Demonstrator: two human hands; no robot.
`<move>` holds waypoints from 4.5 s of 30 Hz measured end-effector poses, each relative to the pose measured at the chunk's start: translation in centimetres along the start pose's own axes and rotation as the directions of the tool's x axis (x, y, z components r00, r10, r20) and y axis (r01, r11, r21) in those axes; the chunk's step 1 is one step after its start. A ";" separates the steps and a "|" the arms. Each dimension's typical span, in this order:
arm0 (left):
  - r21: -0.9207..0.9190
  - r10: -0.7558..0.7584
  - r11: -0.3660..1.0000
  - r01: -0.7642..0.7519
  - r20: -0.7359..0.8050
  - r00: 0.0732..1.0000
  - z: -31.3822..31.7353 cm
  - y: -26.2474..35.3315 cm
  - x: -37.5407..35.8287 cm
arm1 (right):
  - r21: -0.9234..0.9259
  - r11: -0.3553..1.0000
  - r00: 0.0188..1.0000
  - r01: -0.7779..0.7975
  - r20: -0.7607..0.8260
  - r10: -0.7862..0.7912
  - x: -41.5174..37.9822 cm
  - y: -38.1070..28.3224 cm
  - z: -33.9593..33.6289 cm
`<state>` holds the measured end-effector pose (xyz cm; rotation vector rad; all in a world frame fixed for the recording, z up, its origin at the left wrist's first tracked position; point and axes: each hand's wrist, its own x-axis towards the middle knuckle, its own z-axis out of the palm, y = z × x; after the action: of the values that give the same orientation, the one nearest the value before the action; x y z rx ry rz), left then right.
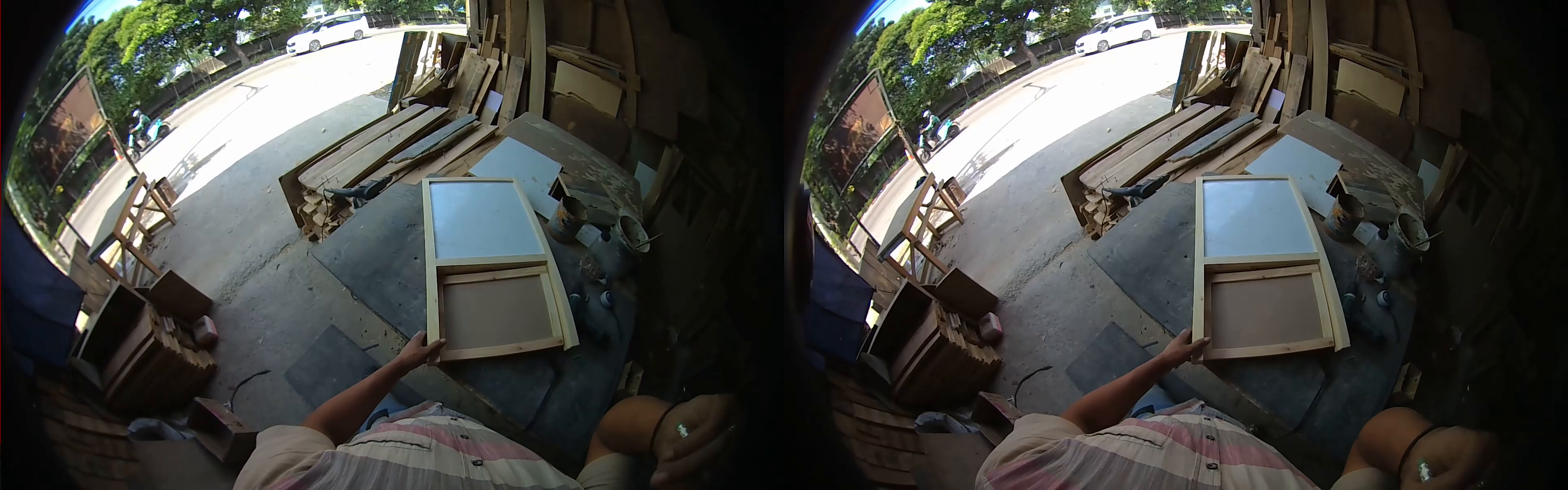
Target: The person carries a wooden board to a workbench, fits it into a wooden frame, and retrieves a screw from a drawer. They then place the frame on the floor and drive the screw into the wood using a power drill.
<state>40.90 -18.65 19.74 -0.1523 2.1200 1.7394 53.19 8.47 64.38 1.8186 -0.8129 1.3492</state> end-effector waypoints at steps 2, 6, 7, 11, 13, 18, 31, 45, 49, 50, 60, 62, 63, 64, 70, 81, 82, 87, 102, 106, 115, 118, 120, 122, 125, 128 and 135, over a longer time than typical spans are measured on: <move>-0.002 -0.001 1.000 0.001 0.004 1.000 -0.1 -0.3 0.3 | 0.051 0.998 0.999 0.047 0.014 -0.048 -0.8 -1.2 -0.4; 0.026 -0.020 0.999 0.020 -0.001 1.000 -0.2 1.8 -1.2 | -0.613 0.789 0.924 0.042 -0.276 -0.263 -7.3 -9.0 -4.5; 0.021 -0.032 0.999 0.032 0.007 0.999 -0.2 2.2 -1.4 | -0.521 0.853 0.970 0.017 -0.199 -0.141 -5.2 -6.3 -3.2; -0.012 -0.017 1.000 0.017 0.044 0.999 -0.1 -0.6 0.5 | -0.504 0.862 0.974 -0.062 -0.220 -0.058 -3.1 -2.5 -0.2; -0.014 -0.010 1.000 0.010 0.037 0.999 0.0 0.1 0.1 | -0.436 0.898 0.975 -0.053 -0.216 -0.047 -3.6 -3.6 -0.9; 0.007 -0.044 0.999 0.044 0.002 0.999 0.1 1.4 -0.7 | -0.411 0.910 0.986 -0.054 -0.168 -0.018 -3.1 -5.7 -1.4; -0.012 -0.040 0.999 0.041 0.035 0.999 0.1 0.1 0.1 | -0.405 0.911 0.990 -0.080 -0.135 0.027 -0.4 -7.0 -0.8; -0.075 -0.079 0.994 0.081 0.025 0.997 0.2 -0.4 0.4 | -0.257 0.929 0.957 -0.266 -0.186 0.223 -2.0 -3.3 -5.4; -0.156 -0.136 0.978 0.137 0.014 0.991 0.5 0.7 0.0 | -0.194 0.158 0.250 -0.968 -0.690 0.679 -18.0 5.6 -13.3; -0.169 -0.129 0.977 0.130 0.017 0.991 0.8 0.7 0.2 | -0.272 -0.130 0.087 -0.953 -0.663 0.744 -25.5 6.5 -16.5; -0.149 -0.262 0.960 0.238 -0.170 0.950 1.9 1.6 -0.2 | -0.350 -0.681 -0.415 -0.644 -0.587 0.695 -53.3 4.5 -22.2; -0.142 -0.259 0.961 0.236 -0.167 0.951 1.9 1.2 0.2 | -0.199 -0.782 -0.677 -0.591 -0.404 0.615 -44.9 5.4 -20.3; -0.158 -0.259 0.960 0.233 -0.171 0.951 1.8 1.5 0.0 | -0.215 -0.780 -0.675 -0.588 -0.400 0.619 -44.9 5.3 -20.4; -0.198 -0.269 0.950 0.240 -0.136 0.954 1.6 2.1 -0.5 | -0.076 -0.777 -0.714 -0.625 -0.345 0.609 -45.2 4.6 -20.4; -0.279 -0.273 0.930 0.238 -0.093 0.958 -1.4 3.9 -0.1 | 0.177 -0.728 -0.749 -0.662 -0.143 0.647 -44.9 4.4 -20.5; -0.497 -0.259 0.849 0.178 -0.099 0.961 -4.1 3.2 -0.8 | 0.493 -0.483 -0.633 -0.723 -0.193 0.750 -44.1 1.8 -15.9; -0.491 -0.266 0.852 0.180 -0.112 0.957 -4.5 3.5 -1.1 | 0.503 -0.477 -0.635 -0.720 -0.200 0.746 -44.3 1.6 -15.5; -0.492 -0.234 0.854 0.168 -0.076 0.969 -6.0 3.2 -0.7 | 0.746 -0.210 -0.572 -0.632 -0.267 0.775 -44.2 0.2 -11.2; -0.351 -0.223 0.919 0.178 -0.091 0.971 -6.1 8.8 -1.4 | 0.909 0.249 -0.473 -0.334 -0.390 0.790 -43.5 2.9 3.8; -0.415 -0.210 0.892 0.179 -0.030 0.977 -6.3 9.7 -2.1 | 0.917 0.172 -0.577 -0.361 -0.365 0.731 -41.4 3.3 3.7; -0.398 -0.278 0.885 0.242 -0.036 0.960 -6.1 8.3 -1.7 | 0.515 -0.048 -0.365 -0.856 -0.536 0.761 -39.2 2.0 2.4; -0.374 -0.262 0.899 0.228 -0.042 0.964 -6.3 7.6 -1.1 | 0.465 0.008 -0.313 -0.885 -0.609 0.729 -36.6 1.6 1.9; -0.353 -0.250 0.910 0.216 -0.052 0.967 -6.4 7.4 -1.1 | 0.641 0.085 -0.417 -0.763 -0.588 0.693 -36.4 1.6 1.6; -0.427 -0.213 0.878 0.215 0.053 0.976 -6.3 8.1 -1.4 | 0.814 0.229 -0.521 -0.534 -0.530 0.669 -36.3 1.3 1.4; -0.501 -0.141 0.849 0.166 0.087 0.986 -5.9 9.5 -2.8 | 0.820 0.259 -0.512 -0.511 -0.532 0.674 -38.8 0.8 1.8; -0.525 -0.103 0.839 0.141 0.101 0.989 -5.7 9.5 -2.7 | 0.844 0.281 -0.507 -0.457 -0.507 0.697 -40.2 1.2 1.8; -0.490 -0.167 0.856 0.166 0.043 0.985 -6.5 7.6 -1.7 | 0.869 0.283 -0.477 -0.405 -0.465 0.746 -41.7 2.9 2.4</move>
<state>38.48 -23.43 28.35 -0.4622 1.5601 2.1296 41.42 7.73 24.16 -0.3749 -0.8595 3.0485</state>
